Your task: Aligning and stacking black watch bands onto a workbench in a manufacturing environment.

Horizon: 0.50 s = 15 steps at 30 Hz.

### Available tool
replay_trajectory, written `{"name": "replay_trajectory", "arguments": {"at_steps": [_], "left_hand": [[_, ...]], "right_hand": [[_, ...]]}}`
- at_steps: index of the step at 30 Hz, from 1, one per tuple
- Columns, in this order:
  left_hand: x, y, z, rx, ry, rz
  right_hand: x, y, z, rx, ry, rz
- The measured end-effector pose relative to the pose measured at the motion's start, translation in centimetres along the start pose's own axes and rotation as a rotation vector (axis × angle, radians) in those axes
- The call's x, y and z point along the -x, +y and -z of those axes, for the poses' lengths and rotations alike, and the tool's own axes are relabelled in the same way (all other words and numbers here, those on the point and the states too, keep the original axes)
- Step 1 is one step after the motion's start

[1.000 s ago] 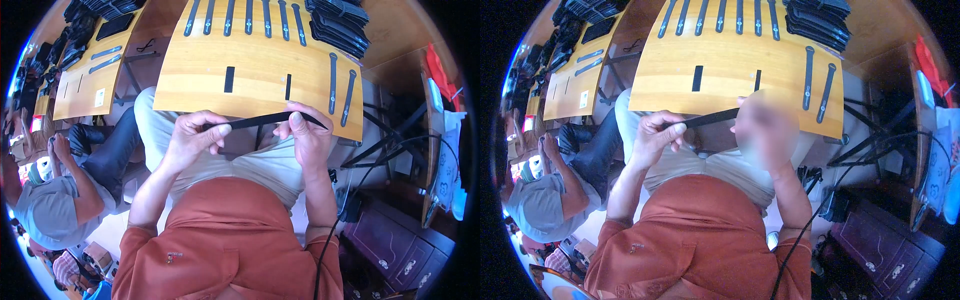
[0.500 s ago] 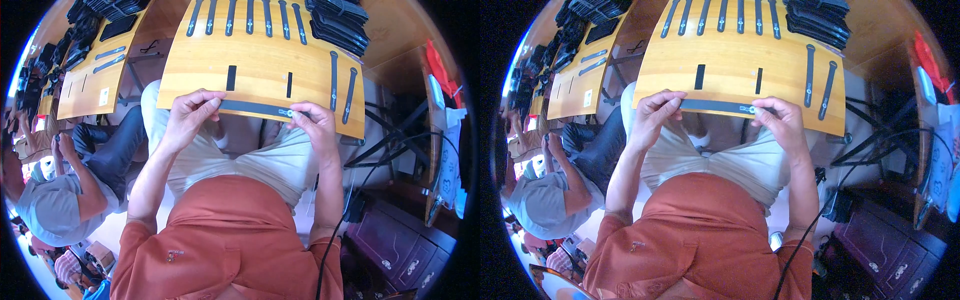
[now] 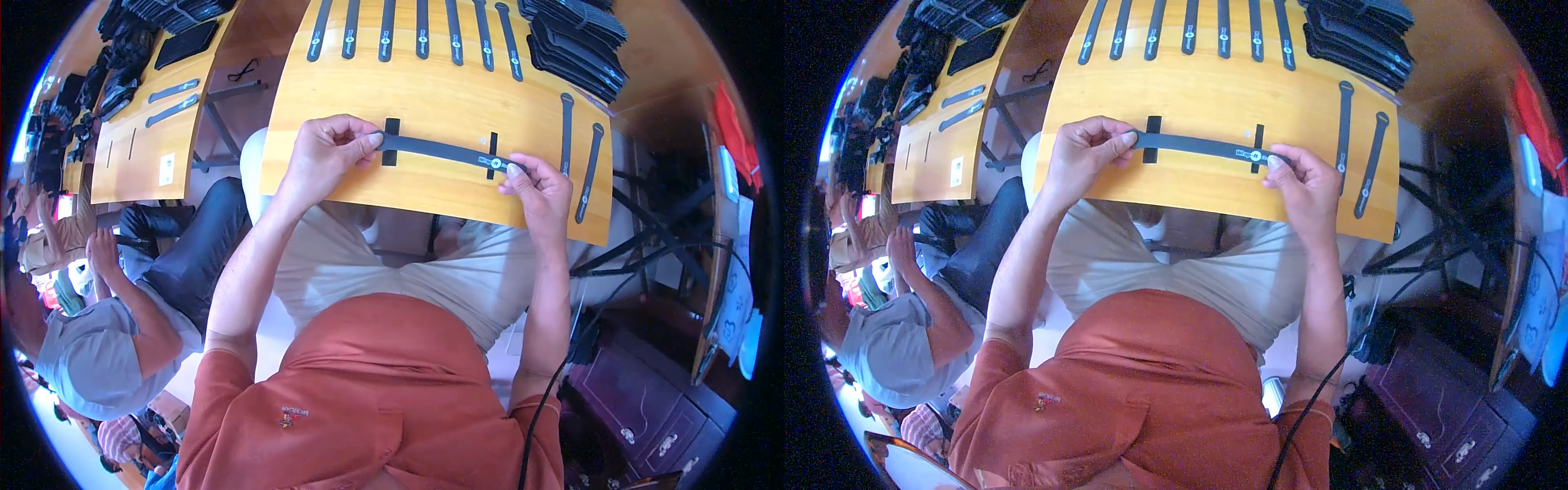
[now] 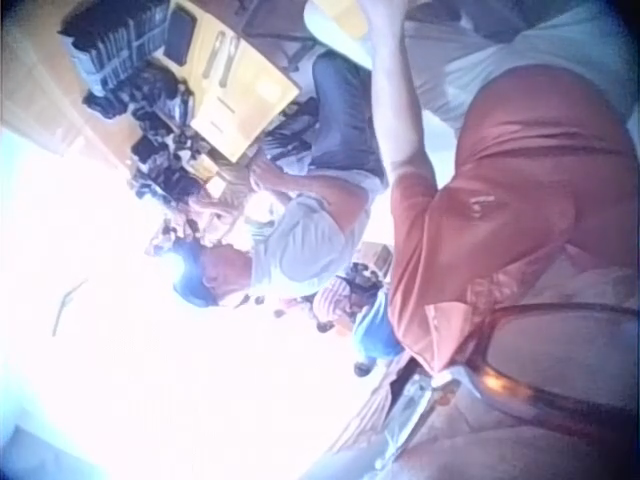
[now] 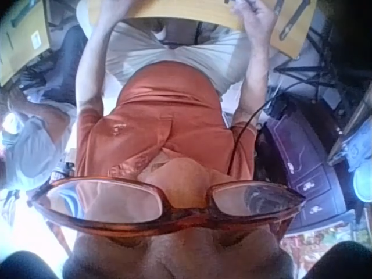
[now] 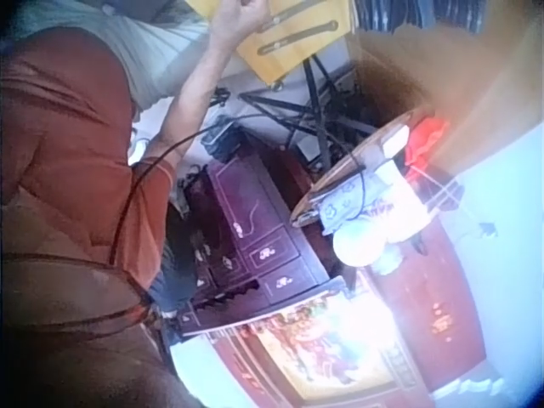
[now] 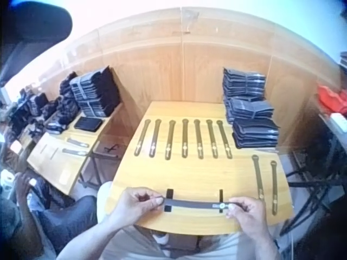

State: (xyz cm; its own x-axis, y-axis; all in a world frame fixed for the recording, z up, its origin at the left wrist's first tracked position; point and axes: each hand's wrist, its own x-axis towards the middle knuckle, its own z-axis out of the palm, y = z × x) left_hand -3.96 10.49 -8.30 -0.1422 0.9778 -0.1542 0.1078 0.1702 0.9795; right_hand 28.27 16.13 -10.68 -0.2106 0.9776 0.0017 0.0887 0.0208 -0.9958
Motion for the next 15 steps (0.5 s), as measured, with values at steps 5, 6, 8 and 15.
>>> {"name": "replay_trajectory", "arguments": {"at_steps": [5,6,8,15], "left_hand": [[-1.6,0.0,0.6,-0.084,-0.001,0.018],[-1.9,-0.1,0.6,-0.112,0.000,0.028],[-2.3,-0.1,0.6,-0.129,-0.002,0.032],[-3.3,-0.8,0.5,-0.305,0.003,0.065]], "right_hand": [[-1.7,0.3,-0.4,0.122,0.024,-0.020],[-1.9,0.1,-0.6,0.139,0.036,-0.039],[-2.2,0.1,-0.7,0.165,0.039,-0.030],[-2.3,-0.4,-1.1,0.344,0.091,0.028]]}}
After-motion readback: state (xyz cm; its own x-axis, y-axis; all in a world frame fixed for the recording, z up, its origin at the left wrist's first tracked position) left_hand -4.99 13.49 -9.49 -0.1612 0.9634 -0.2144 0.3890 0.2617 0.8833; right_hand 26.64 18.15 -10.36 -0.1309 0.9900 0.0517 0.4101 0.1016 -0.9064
